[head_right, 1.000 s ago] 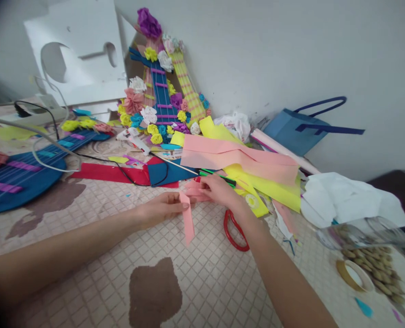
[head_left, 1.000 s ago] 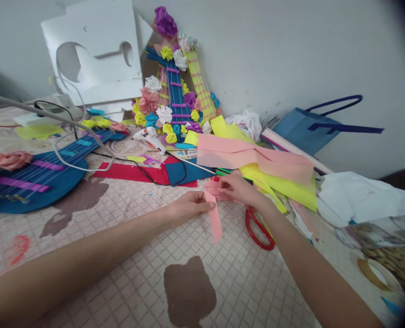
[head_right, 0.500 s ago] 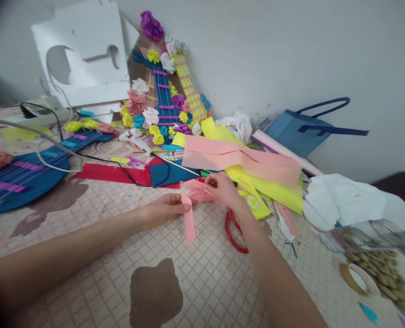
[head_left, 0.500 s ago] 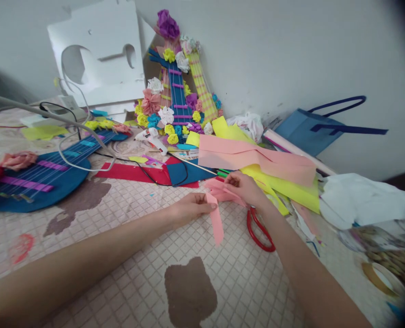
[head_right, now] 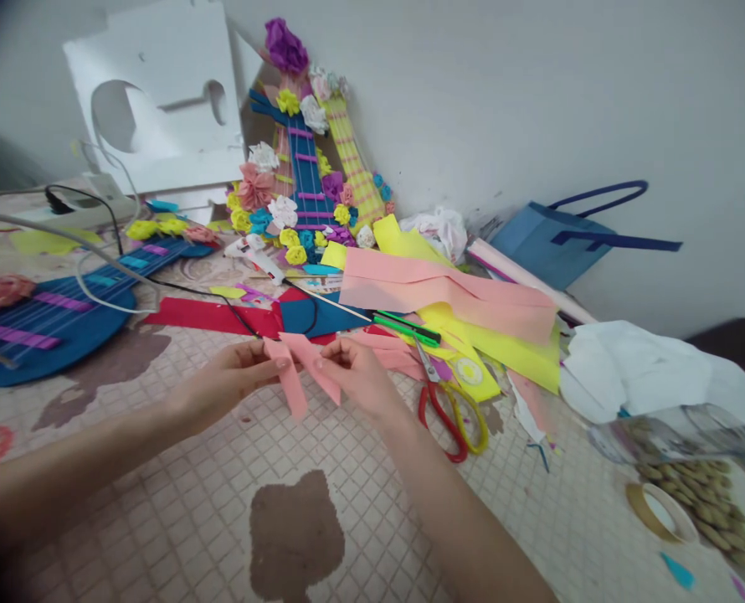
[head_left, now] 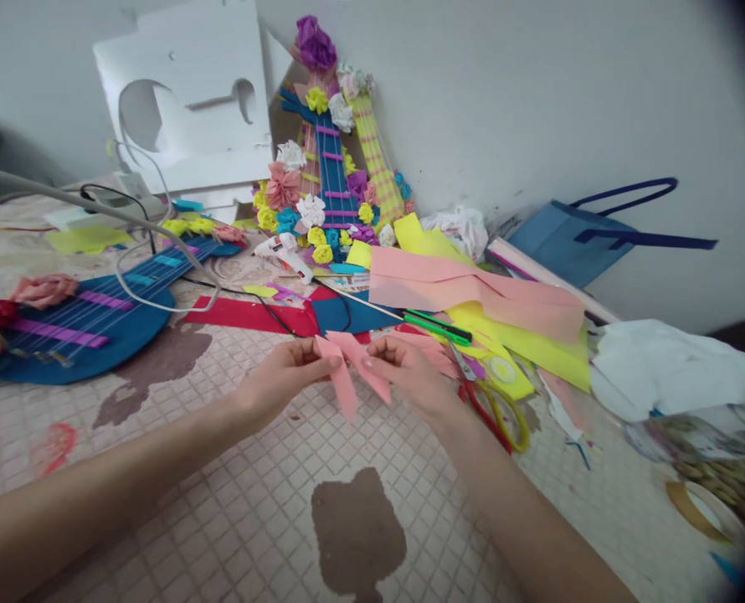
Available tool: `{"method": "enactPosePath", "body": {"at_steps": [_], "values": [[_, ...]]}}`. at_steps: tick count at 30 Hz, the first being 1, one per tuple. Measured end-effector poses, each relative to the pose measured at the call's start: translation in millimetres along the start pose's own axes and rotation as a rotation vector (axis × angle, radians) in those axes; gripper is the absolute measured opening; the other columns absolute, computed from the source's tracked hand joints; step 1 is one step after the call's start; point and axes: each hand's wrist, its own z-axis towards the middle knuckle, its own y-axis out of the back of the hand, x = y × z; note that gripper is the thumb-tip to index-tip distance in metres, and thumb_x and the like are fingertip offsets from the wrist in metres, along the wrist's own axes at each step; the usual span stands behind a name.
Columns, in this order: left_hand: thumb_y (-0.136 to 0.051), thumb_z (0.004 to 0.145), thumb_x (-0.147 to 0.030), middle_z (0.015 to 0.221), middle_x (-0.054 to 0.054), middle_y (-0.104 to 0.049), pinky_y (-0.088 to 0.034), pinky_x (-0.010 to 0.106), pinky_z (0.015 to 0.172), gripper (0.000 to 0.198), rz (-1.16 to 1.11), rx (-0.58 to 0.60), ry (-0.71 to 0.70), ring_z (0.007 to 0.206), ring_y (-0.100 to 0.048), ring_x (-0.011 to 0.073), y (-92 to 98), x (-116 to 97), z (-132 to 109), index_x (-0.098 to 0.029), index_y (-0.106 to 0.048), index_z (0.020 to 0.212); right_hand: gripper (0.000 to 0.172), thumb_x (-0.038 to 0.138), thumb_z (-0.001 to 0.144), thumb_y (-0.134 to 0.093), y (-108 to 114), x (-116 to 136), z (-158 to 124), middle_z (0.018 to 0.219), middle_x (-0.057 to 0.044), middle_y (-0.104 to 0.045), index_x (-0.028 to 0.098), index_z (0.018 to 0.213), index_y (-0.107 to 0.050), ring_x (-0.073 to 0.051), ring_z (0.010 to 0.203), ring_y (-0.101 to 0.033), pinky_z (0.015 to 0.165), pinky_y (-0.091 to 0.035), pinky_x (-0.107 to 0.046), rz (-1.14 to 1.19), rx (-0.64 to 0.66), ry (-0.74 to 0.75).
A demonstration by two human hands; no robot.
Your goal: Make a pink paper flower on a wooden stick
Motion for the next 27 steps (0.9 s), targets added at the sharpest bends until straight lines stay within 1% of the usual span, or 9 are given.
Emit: {"method": "enactPosePath", "body": {"at_steps": [4, 7, 9, 12, 16, 19, 24, 26, 27], "values": [[-0.071, 0.073, -0.034, 0.082, 0.003, -0.07, -0.051, 0.03, 0.079, 0.021, 0.051, -0.024, 0.01, 0.078, -0.064, 0.0163, 11.4, -2, -3, -0.015, -0.066, 0.081, 0.021, 0.036, 0.072, -0.068, -17, -5, 0, 0.073, 0.002, -0.055, 0.019, 0.075, -0.057, -0.01, 0.065, -0.05, 0.06, -0.038, -0.024, -0.001, 0.07, -0.041], [-0.072, 0.071, -0.033, 0.078, 0.004, -0.069, -0.051, 0.028, 0.073, 0.022, 0.068, -0.005, 0.048, 0.072, -0.064, 0.0157, 17.8, -2, -3, -0.014, -0.066, 0.078, 0.022, 0.039, 0.074, -0.066, -25, -6, -2, 0.07, 0.003, -0.054, 0.02, 0.078, -0.056, -0.01, 0.061, -0.048, 0.055, -0.037, -0.023, 0.05, 0.114, -0.098], [-0.074, 0.07, -0.033, 0.074, 0.005, -0.069, -0.051, 0.026, 0.067, 0.023, 0.059, 0.019, 0.089, 0.067, -0.064, 0.0149, 21.4, -2, -4, -0.013, -0.065, 0.076, 0.022, 0.039, 0.075, -0.065, -28, -7, -4, 0.066, 0.004, -0.052, 0.02, 0.077, -0.055, -0.009, 0.055, -0.045, 0.049, -0.034, -0.022, 0.07, 0.135, -0.14], [-0.076, 0.068, -0.032, 0.076, 0.006, -0.069, -0.052, 0.027, 0.068, 0.024, -0.014, 0.035, 0.148, 0.069, -0.064, 0.0157, 25.1, -3, -5, -0.012, -0.066, 0.075, 0.022, 0.038, 0.073, -0.067, -29, -10, -5, 0.061, 0.005, -0.049, 0.019, 0.073, -0.055, -0.007, 0.049, -0.04, 0.045, -0.029, -0.021, 0.082, 0.096, -0.177], [-0.078, 0.065, -0.032, 0.077, 0.005, -0.069, -0.052, 0.03, 0.073, 0.025, -0.096, 0.017, 0.223, 0.072, -0.065, 0.0155, 26.8, -2, -6, -0.012, -0.067, 0.076, 0.027, 0.041, 0.069, -0.071, -29, -13, -8, 0.062, 0.005, -0.05, 0.019, 0.073, -0.055, -0.007, 0.05, -0.041, 0.046, -0.032, -0.021, 0.202, -0.008, -0.229], [-0.078, 0.065, -0.03, 0.077, 0.004, -0.069, -0.052, 0.031, 0.075, 0.024, -0.138, 0.036, 0.264, 0.072, -0.065, 0.0149, 26.3, 1, -8, -0.012, -0.067, 0.076, 0.029, 0.042, 0.067, -0.072, -28, -13, -10, 0.061, 0.005, -0.05, 0.019, 0.072, -0.055, -0.007, 0.05, -0.041, 0.046, -0.031, -0.021, 0.253, -0.035, -0.245], [-0.077, 0.068, -0.027, 0.085, 0.006, -0.071, -0.05, 0.03, 0.082, 0.019, -0.227, 0.144, 0.24, 0.079, -0.066, 0.0156, 25.0, 1, -11, -0.013, -0.068, 0.078, 0.029, 0.043, 0.068, -0.071, -31, -13, -12, 0.06, 0.005, -0.049, 0.02, 0.071, -0.054, -0.008, 0.049, -0.041, 0.045, -0.033, -0.022, 0.223, -0.045, -0.242], [-0.076, 0.07, -0.028, 0.085, 0.006, -0.071, -0.05, 0.029, 0.081, 0.019, -0.221, 0.164, 0.218, 0.08, -0.066, 0.0159, 24.4, 1, -11, -0.013, -0.068, 0.079, 0.028, 0.043, 0.069, -0.071, -33, -14, -13, 0.061, 0.005, -0.049, 0.02, 0.071, -0.055, -0.008, 0.049, -0.042, 0.045, -0.034, -0.022, 0.183, -0.04, -0.231], [-0.076, 0.07, -0.029, 0.083, 0.005, -0.071, -0.05, 0.028, 0.078, 0.019, -0.202, 0.154, 0.208, 0.078, -0.066, 0.0158, 24.2, 1, -11, -0.013, -0.068, 0.078, 0.027, 0.042, 0.07, -0.07, -33, -15, -13, 0.061, 0.005, -0.05, 0.02, 0.072, -0.055, -0.008, 0.05, -0.042, 0.046, -0.034, -0.022, 0.163, -0.033, -0.218]]}}
